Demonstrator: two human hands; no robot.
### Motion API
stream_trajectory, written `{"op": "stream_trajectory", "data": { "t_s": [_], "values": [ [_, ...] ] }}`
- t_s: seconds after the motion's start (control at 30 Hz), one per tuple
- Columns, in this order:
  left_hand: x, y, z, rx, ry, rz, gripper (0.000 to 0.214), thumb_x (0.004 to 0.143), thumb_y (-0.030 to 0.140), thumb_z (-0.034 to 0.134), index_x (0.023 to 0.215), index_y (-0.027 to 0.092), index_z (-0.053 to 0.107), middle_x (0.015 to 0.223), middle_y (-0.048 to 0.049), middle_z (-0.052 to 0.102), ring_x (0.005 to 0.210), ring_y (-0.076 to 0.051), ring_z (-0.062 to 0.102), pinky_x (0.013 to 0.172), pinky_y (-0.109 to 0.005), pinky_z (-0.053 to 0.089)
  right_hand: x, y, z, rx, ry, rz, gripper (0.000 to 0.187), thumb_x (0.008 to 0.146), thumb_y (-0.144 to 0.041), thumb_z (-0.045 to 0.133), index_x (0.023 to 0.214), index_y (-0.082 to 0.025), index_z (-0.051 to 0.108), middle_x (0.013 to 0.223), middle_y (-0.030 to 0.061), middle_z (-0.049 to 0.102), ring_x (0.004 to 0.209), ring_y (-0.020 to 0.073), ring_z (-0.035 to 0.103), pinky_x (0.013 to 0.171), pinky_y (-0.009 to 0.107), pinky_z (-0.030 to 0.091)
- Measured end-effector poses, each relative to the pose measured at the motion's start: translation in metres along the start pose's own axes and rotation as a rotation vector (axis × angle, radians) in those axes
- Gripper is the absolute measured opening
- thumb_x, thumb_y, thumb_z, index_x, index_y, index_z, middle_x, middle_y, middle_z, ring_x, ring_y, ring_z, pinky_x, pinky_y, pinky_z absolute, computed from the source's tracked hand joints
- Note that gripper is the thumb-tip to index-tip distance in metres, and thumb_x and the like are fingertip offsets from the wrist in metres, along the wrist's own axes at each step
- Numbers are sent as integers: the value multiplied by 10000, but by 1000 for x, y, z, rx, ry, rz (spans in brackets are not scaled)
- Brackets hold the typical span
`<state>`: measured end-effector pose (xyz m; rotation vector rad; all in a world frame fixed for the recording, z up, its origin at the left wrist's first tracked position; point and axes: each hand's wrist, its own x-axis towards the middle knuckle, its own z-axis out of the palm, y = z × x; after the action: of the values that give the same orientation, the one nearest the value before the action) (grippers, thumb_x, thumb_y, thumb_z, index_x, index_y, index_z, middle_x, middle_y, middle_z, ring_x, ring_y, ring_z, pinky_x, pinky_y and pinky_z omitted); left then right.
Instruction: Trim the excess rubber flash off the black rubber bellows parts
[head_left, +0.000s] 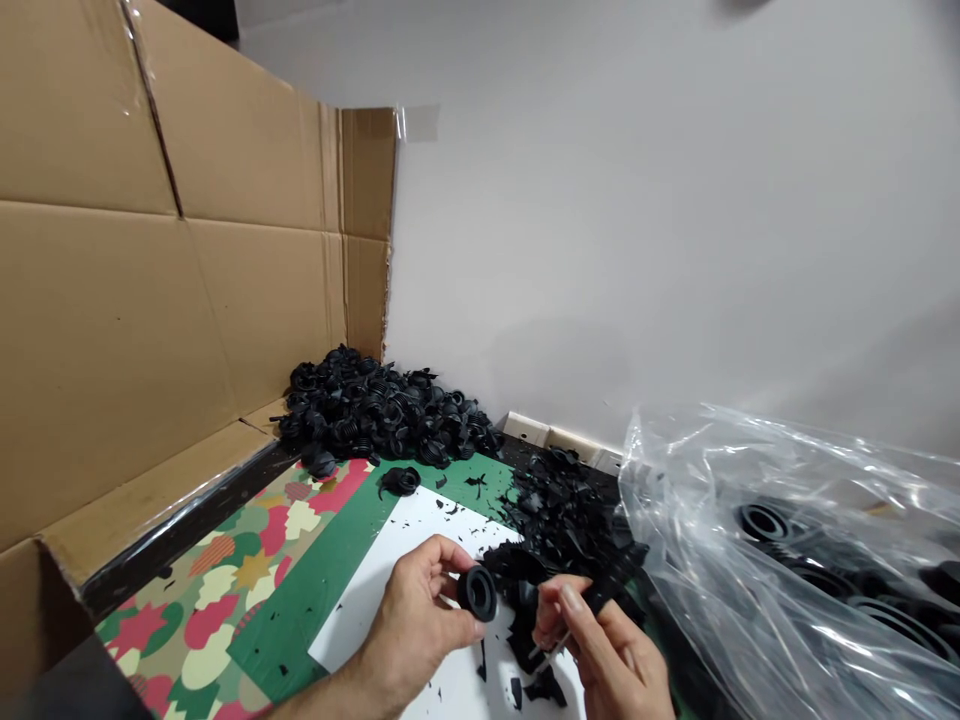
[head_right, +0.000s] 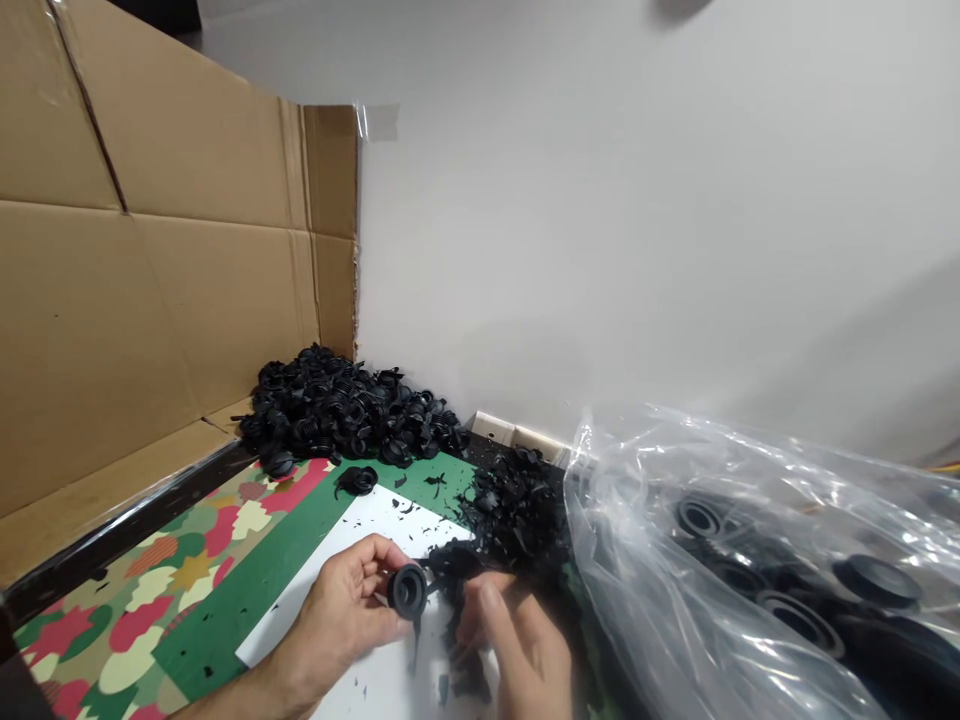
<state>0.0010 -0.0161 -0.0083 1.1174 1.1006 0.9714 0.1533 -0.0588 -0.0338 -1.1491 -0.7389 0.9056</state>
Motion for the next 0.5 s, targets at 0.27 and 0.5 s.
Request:
{"op": "stream_trajectory", "data": {
  "t_s": [0.27, 0.5],
  "values": [
    [1, -5, -1, 68, 0, 38, 294, 494, 21, 647, 729, 183, 579, 555, 72, 534, 530, -100, 451, 486, -191, 331, -1, 0, 0, -11, -52, 54, 422, 672, -586, 725, 695, -167, 675, 557, -5, 573, 549, 155, 516, 558, 270, 407],
    [-1, -3, -2, 135, -11, 37, 309, 499, 36, 658, 772, 170, 605, 543, 75, 496, 526, -102, 417, 477, -195, 315, -3, 9, 5, -132, -103, 52, 470, 646, -611, 717, 695, -144, 707, 500, -6, 544, 504, 149, 491, 504, 257, 378]
  ]
}}
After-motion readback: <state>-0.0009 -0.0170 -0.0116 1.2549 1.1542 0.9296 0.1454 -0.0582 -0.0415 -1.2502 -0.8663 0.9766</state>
